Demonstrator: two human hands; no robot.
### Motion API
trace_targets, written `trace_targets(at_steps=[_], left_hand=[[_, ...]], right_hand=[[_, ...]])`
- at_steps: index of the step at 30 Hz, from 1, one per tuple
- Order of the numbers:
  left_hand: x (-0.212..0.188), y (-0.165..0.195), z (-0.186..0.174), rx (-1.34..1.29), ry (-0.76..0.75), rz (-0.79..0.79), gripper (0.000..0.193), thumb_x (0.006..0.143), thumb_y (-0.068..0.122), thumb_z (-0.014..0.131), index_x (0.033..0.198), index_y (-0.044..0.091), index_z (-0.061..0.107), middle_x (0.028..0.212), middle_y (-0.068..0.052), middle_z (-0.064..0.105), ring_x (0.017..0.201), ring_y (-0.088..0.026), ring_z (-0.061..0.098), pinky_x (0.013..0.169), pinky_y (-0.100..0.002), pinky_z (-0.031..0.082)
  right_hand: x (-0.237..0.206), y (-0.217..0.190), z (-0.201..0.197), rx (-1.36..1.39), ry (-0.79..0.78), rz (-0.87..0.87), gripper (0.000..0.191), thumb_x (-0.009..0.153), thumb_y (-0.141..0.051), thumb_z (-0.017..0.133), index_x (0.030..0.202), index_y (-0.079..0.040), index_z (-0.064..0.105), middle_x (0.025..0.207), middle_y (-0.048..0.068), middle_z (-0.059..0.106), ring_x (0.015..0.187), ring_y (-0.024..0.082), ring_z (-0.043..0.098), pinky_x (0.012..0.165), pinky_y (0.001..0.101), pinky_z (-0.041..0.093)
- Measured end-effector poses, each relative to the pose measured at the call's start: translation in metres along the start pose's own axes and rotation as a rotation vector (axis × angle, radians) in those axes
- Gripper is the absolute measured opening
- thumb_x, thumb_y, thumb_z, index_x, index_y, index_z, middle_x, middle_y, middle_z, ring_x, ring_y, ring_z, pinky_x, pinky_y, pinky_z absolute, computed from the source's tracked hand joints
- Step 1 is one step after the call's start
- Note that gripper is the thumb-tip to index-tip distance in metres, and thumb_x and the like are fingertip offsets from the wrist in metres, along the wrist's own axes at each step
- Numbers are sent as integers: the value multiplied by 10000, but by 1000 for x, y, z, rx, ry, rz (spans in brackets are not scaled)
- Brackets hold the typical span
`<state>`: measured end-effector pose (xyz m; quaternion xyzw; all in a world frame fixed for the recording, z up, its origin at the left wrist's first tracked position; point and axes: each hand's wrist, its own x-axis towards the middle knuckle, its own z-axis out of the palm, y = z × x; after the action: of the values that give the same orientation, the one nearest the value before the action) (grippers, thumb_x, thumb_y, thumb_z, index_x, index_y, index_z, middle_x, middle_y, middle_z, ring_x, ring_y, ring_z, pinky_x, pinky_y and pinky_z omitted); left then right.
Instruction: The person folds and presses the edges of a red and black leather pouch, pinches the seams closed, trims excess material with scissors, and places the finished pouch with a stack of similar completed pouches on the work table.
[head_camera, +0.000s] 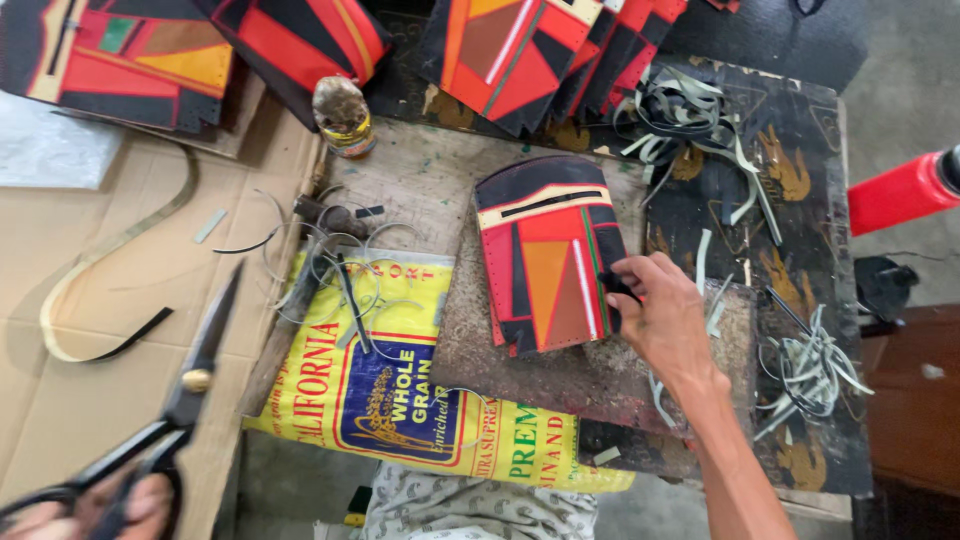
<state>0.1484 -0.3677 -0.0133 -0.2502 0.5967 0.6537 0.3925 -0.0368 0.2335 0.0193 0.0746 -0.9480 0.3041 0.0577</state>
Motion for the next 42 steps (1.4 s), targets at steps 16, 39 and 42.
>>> trace_targets(at_steps=[16,39,42], left_hand=[[57,65,218,271,27,168,256,718,26,854,903,-6,680,781,-60,702,743,-126,693,718,-292,579],[35,46,199,1012,279,1110,744,677,103,790,1341,-45,488,1296,-228,586,1235,-394,521,1084,-452,409],[19,25,180,978,340,1095,770,688,119,804,1364,-64,482,1334,-260,555,1309,-419,486,1090,-450,375]], right_hand=[[-5,65,4,978,-236,378,144,863,-46,733,987,-51,660,1109,24,693,892,87,670,702,258,570],[18,-58,11,744,-203,-35,81,912,-54,785,974,-8,759,879,19,669,791,70,594,700,253,504],[0,-37,-11,786,-23,53,51,955,-19,732,1003,-28,748,888,-20,685,821,44,592,736,232,501]])
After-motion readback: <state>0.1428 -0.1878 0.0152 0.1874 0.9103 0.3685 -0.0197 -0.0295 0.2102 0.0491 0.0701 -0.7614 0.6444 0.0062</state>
